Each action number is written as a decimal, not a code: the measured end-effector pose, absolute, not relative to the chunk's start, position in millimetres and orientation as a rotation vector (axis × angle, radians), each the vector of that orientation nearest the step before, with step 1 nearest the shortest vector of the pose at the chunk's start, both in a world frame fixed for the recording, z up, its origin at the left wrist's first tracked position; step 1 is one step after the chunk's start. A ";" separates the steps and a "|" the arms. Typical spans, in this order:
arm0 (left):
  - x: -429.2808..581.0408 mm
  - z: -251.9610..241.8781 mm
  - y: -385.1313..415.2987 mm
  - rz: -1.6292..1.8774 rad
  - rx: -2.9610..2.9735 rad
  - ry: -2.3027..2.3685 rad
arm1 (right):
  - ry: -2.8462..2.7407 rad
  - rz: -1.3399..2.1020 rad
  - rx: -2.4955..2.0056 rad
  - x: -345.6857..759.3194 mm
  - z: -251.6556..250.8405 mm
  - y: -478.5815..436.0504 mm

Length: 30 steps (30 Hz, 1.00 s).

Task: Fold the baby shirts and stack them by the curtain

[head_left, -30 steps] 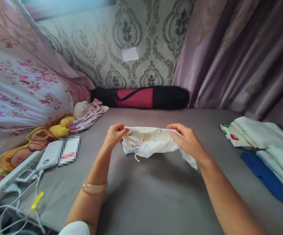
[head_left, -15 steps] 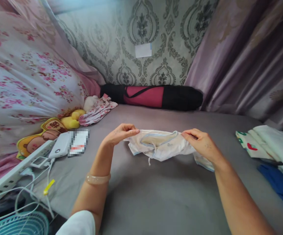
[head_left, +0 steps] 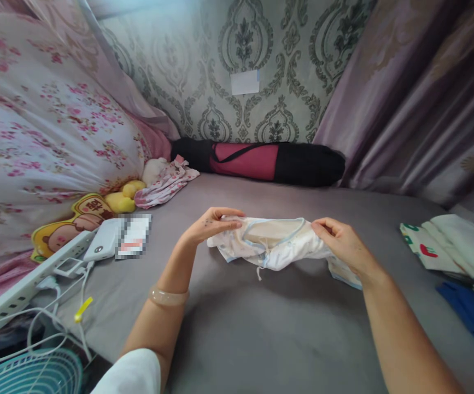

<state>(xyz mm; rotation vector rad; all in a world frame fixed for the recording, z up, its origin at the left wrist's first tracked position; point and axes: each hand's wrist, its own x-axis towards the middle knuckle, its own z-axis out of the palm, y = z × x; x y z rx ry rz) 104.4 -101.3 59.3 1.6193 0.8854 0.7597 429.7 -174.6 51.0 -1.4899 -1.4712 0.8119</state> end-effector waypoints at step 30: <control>102.5 120.0 -108.9 1.021 1.855 0.941 | -1.694 0.655 -1.398 424.1 108.3 -175.2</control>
